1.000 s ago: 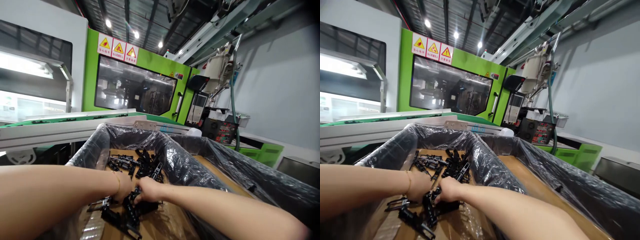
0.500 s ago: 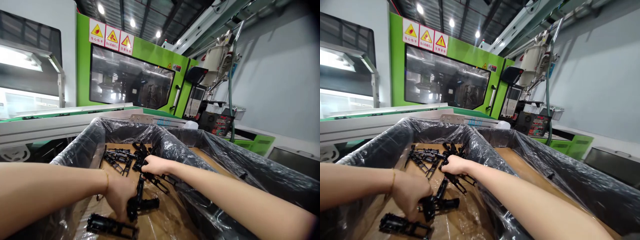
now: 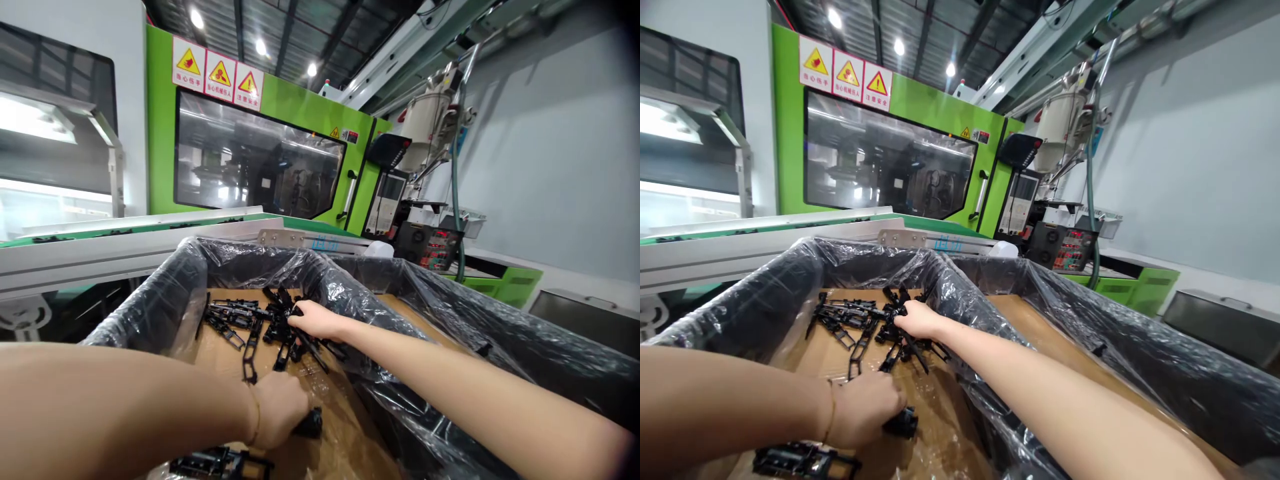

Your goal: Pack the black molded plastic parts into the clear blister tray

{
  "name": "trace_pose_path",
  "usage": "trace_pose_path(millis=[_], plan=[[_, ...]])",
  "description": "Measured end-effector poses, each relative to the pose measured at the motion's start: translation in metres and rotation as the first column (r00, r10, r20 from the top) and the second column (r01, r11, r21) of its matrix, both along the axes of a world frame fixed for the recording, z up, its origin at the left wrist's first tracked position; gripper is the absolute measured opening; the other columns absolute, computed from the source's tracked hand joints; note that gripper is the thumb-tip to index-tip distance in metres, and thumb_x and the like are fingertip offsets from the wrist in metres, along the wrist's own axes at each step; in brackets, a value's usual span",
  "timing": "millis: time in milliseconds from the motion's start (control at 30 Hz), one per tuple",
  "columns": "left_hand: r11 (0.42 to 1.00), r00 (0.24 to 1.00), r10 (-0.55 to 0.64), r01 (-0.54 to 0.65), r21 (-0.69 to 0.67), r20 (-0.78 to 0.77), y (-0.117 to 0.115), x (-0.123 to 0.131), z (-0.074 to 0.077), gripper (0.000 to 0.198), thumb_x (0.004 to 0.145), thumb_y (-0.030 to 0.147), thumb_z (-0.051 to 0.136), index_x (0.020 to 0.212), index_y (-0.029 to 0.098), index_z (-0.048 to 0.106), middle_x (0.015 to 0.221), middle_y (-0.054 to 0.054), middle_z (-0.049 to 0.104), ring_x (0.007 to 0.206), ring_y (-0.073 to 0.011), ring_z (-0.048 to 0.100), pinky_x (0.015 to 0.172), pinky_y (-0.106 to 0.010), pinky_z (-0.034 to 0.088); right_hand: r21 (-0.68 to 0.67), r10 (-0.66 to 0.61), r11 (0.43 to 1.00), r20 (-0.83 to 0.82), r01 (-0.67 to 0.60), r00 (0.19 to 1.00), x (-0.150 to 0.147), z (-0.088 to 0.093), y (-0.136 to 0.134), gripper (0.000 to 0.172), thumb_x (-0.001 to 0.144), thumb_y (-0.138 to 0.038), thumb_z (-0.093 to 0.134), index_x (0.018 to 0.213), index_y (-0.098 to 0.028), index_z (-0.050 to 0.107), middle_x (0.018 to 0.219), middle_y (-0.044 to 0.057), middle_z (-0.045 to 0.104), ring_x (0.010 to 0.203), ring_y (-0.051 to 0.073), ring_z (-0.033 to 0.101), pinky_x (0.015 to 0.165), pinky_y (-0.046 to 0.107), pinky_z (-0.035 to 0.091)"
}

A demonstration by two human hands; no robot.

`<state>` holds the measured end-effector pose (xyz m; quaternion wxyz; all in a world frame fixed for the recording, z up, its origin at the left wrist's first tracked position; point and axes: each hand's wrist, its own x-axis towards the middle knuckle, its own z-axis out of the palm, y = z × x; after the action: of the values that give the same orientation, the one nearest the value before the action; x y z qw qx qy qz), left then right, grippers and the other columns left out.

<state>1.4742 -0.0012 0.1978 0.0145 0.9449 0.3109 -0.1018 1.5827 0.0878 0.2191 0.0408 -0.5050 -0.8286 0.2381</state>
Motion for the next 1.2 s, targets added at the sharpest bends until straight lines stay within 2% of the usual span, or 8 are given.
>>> trace_pose_path(millis=[267, 500, 667, 833, 933, 1033, 1100, 1200], plan=[[0.954, 0.95, -0.295, 0.299, 0.018, -0.105, 0.014, -0.04, 0.071, 0.024, 0.058, 0.006, 0.053, 0.08, 0.017, 0.057, 0.071, -0.003, 0.064, 0.062, -0.0151, 0.056, 0.052, -0.023, 0.043, 0.284, 0.272, 0.907, 0.164, -0.31, 0.948, -0.004, -0.008, -0.015, 0.029, 0.065, -0.022, 0.053, 0.093, -0.016, 0.049, 0.084, 0.005, 0.059, 0.075, 0.018, 0.054, 0.06, 0.025, 0.04], [0.889, 0.875, -0.396, 0.441, 0.121, -0.277, 0.038, -0.069, 0.019, 0.014, 0.077, 0.015, 0.041, 0.075, 0.018, 0.055, 0.082, -0.003, 0.058, 0.078, -0.014, 0.052, 0.067, -0.033, 0.044, 0.272, 0.559, 0.666, 0.434, -0.695, 0.706, -0.003, -0.044, -0.041, 0.016, 0.063, -0.015, 0.049, 0.079, -0.016, 0.052, 0.081, 0.008, 0.058, 0.081, 0.022, 0.045, 0.064, 0.031, 0.036], [0.895, 0.873, -0.413, 0.441, 0.058, -0.26, 0.038, -0.067, -0.005, 0.015, 0.078, 0.02, 0.04, 0.085, 0.019, 0.053, 0.088, -0.004, 0.056, 0.08, -0.0147, 0.052, 0.069, -0.034, 0.044, 0.292, 0.543, 0.682, 0.411, -0.67, 0.732, -0.003, -0.053, -0.045, 0.015, 0.068, -0.011, 0.041, 0.078, -0.012, 0.052, 0.077, 0.012, 0.057, 0.078, 0.023, 0.044, 0.066, 0.034, 0.035], [0.969, 0.948, -0.241, 0.247, 0.0, -0.208, 0.037, -0.066, 0.006, 0.012, 0.075, 0.018, 0.045, 0.083, 0.017, 0.054, 0.082, -0.003, 0.057, 0.074, -0.0143, 0.053, 0.066, -0.034, 0.044, 0.29, 0.452, 0.821, 0.193, -0.491, 0.871, -0.001, -0.033, -0.031, 0.017, 0.057, -0.019, 0.054, 0.073, -0.015, 0.054, 0.076, 0.007, 0.057, 0.077, 0.021, 0.047, 0.064, 0.029, 0.036], [0.997, 0.993, -0.062, 0.057, -0.053, -0.105, 0.042, -0.066, 0.033, 0.005, 0.07, 0.019, 0.053, 0.068, 0.015, 0.055, 0.072, -0.001, 0.058, 0.068, -0.0134, 0.054, 0.065, -0.034, 0.044, 0.31, 0.227, 0.929, -0.051, -0.2, 0.973, 0.0, -0.012, -0.015, 0.024, 0.057, -0.022, 0.054, 0.08, -0.014, 0.053, 0.078, 0.005, 0.056, 0.073, 0.019, 0.049, 0.063, 0.029, 0.037], [0.98, 0.98, 0.145, -0.123, -0.155, 0.137, 0.047, -0.073, 0.064, 0.009, 0.065, 0.021, 0.059, 0.064, 0.013, 0.055, 0.062, 0.002, 0.055, 0.061, -0.0129, 0.053, 0.06, -0.033, 0.044, 0.205, 0.042, 0.978, -0.337, 0.03, 0.941, -0.002, 0.011, -0.004, 0.017, 0.061, -0.024, 0.053, 0.073, -0.013, 0.051, 0.07, 0.003, 0.055, 0.067, 0.015, 0.051, 0.061, 0.027, 0.039], [0.939, 0.887, 0.303, -0.216, -0.267, 0.349, 0.05, -0.08, 0.079, 0.012, 0.065, 0.024, 0.058, 0.069, 0.012, 0.054, 0.064, 0.002, 0.055, 0.062, -0.0138, 0.054, 0.059, -0.032, 0.045, 0.075, -0.037, 0.993, -0.505, 0.086, 0.862, -0.004, 0.024, -0.002, 0.013, 0.063, -0.024, 0.051, 0.069, -0.013, 0.049, 0.065, 0.0, 0.055, 0.061, 0.013, 0.051, 0.057, 0.025, 0.041], [0.832, 0.599, 0.544, -0.295, -0.469, 0.588, 0.051, -0.084, 0.086, 0.02, 0.074, 0.027, 0.047, 0.087, 0.013, 0.049, 0.08, -0.002, 0.057, 0.07, -0.0145, 0.055, 0.06, -0.032, 0.046, -0.109, -0.151, 0.989, -0.691, 0.104, 0.707, -0.007, 0.038, -0.007, 0.009, 0.067, -0.023, 0.048, 0.069, -0.014, 0.047, 0.062, 0.0, 0.055, 0.053, 0.01, 0.052, 0.054, 0.024, 0.043]])
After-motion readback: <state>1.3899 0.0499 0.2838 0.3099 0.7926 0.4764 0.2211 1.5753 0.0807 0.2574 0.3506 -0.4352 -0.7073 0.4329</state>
